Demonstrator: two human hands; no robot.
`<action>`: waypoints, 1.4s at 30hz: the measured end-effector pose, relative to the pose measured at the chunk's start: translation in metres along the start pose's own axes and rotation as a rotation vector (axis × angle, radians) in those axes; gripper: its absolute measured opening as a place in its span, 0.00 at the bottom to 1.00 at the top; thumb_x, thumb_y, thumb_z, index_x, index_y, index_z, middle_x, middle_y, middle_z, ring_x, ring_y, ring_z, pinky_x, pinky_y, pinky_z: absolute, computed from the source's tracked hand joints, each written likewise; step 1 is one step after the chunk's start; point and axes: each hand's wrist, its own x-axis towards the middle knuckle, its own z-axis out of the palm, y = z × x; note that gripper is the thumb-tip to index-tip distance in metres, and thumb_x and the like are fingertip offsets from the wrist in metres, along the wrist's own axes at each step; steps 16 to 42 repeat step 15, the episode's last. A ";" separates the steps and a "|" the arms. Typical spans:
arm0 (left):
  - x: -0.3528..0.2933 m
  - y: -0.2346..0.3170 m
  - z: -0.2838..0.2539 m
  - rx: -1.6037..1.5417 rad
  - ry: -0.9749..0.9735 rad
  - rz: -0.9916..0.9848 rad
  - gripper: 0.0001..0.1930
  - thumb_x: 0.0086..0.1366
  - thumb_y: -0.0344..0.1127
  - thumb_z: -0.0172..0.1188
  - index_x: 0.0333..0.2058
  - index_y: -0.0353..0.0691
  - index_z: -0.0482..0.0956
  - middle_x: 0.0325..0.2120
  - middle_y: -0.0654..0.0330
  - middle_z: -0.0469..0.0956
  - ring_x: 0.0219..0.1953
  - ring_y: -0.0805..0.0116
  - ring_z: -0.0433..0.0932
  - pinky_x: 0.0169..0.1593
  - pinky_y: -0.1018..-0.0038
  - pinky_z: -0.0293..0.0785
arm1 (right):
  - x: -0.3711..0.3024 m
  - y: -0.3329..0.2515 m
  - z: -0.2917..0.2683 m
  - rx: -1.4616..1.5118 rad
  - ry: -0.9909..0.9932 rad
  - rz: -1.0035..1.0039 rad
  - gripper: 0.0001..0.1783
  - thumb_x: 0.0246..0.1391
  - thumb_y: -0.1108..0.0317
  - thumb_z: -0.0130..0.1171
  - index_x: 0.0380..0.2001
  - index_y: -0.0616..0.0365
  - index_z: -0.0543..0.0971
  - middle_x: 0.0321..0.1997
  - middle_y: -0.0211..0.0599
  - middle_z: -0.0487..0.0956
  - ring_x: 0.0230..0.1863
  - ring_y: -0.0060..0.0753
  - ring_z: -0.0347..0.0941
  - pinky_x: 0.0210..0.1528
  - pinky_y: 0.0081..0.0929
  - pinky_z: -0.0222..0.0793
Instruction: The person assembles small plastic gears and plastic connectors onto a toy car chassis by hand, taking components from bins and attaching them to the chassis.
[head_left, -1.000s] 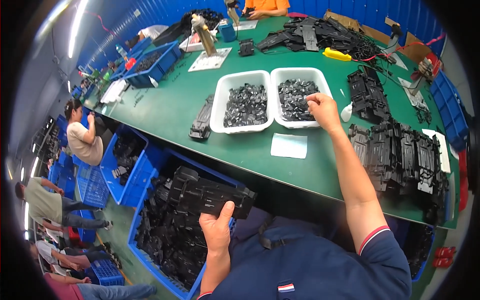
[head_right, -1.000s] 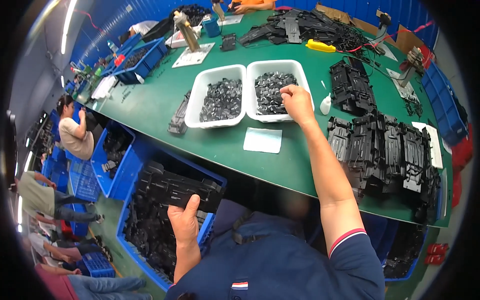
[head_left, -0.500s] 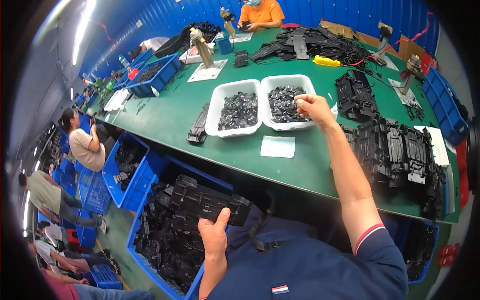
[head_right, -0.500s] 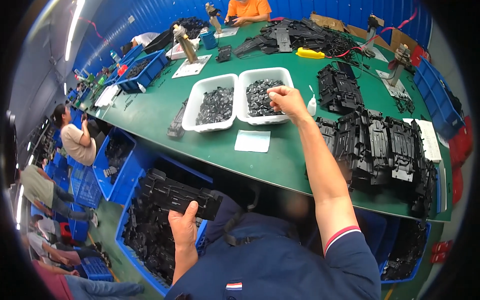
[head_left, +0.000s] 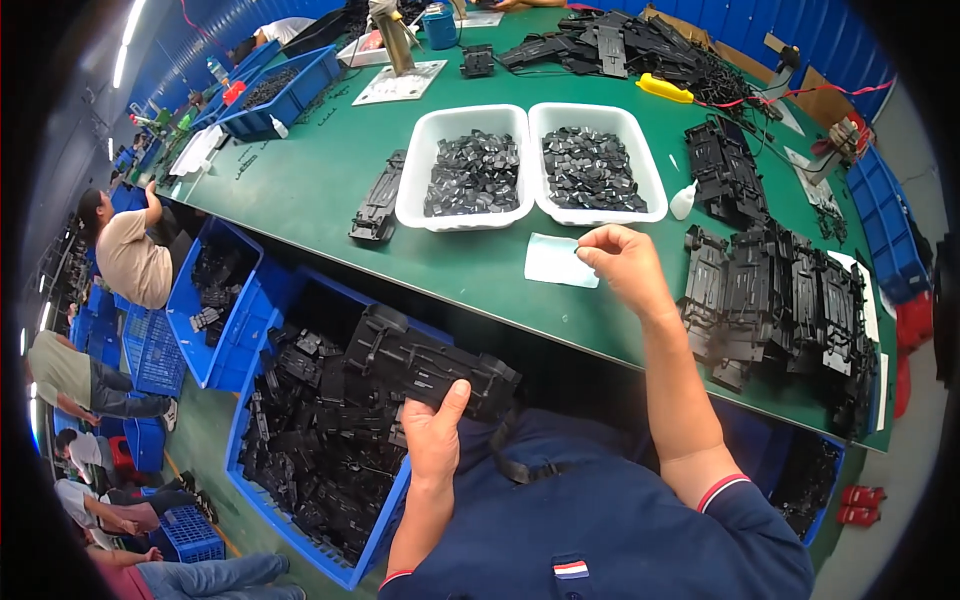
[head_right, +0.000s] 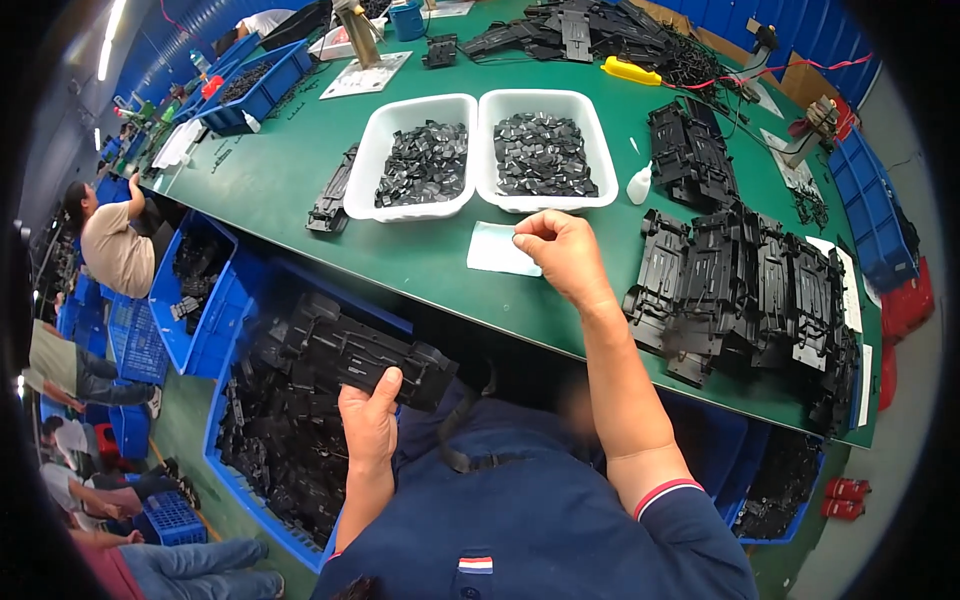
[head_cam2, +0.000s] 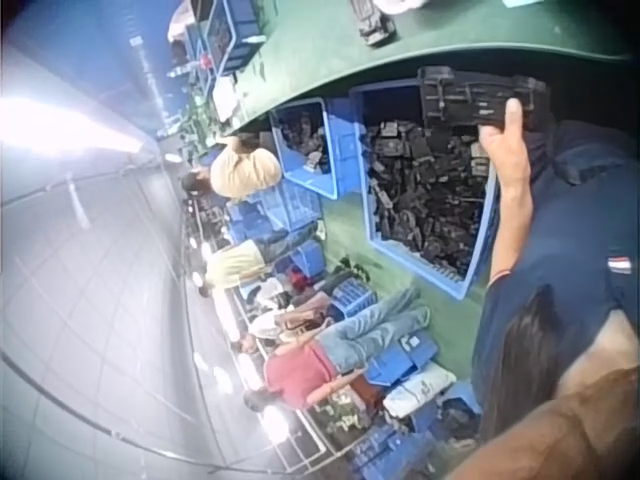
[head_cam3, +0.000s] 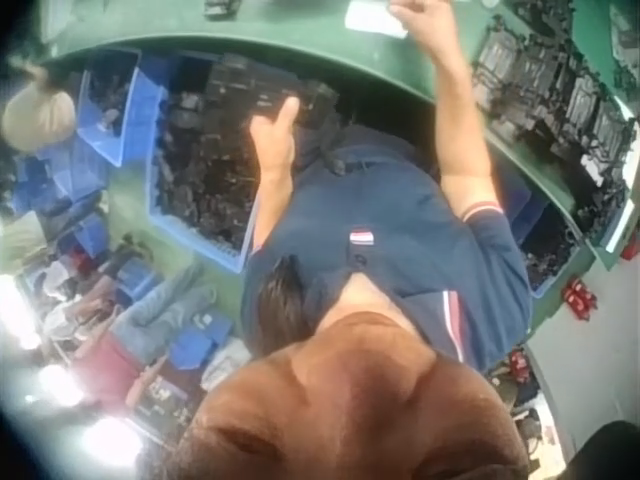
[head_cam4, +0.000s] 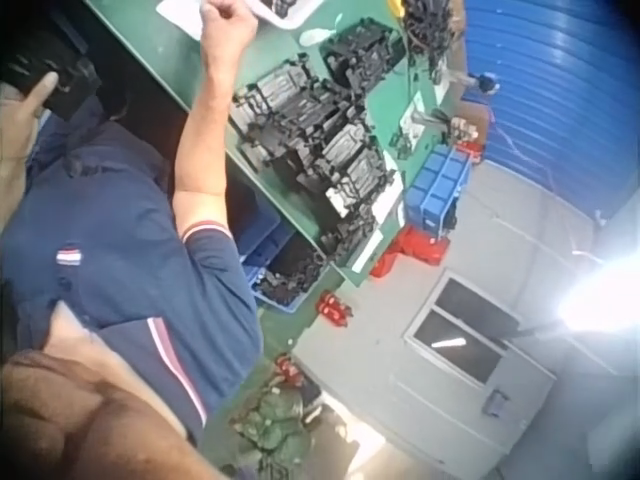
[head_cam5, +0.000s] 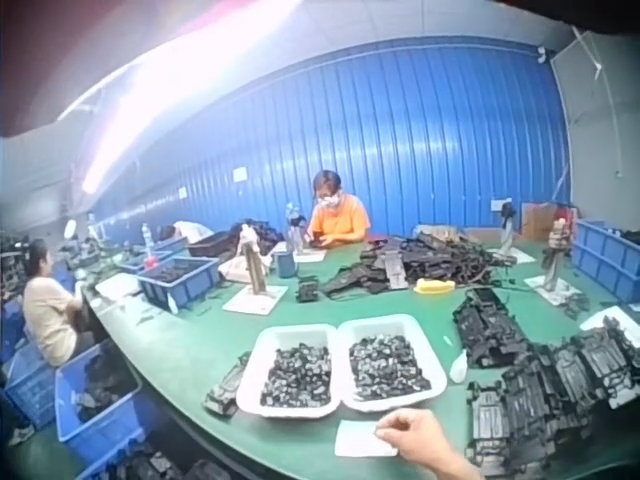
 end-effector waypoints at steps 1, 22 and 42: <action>0.004 -0.003 0.000 -0.021 -0.021 -0.015 0.12 0.58 0.21 0.59 0.42 0.36 0.75 0.38 0.63 0.77 0.40 0.74 0.75 0.47 0.76 0.71 | 0.001 0.002 0.002 -0.029 0.007 -0.003 0.04 0.47 0.76 0.62 0.29 0.61 0.80 0.24 0.26 0.77 0.25 0.15 0.68 0.26 0.16 0.65; 0.053 -0.023 -0.001 -0.103 -0.108 -0.123 0.09 0.61 0.26 0.60 0.41 0.36 0.78 0.39 0.64 0.78 0.40 0.77 0.74 0.47 0.78 0.70 | 0.016 0.010 0.032 -0.429 0.090 0.029 0.07 0.48 0.74 0.59 0.32 0.64 0.79 0.28 0.36 0.80 0.30 0.23 0.75 0.35 0.23 0.72; 0.053 -0.023 -0.001 -0.103 -0.108 -0.123 0.09 0.61 0.26 0.60 0.41 0.36 0.78 0.39 0.64 0.78 0.40 0.77 0.74 0.47 0.78 0.70 | 0.016 0.010 0.032 -0.429 0.090 0.029 0.07 0.48 0.74 0.59 0.32 0.64 0.79 0.28 0.36 0.80 0.30 0.23 0.75 0.35 0.23 0.72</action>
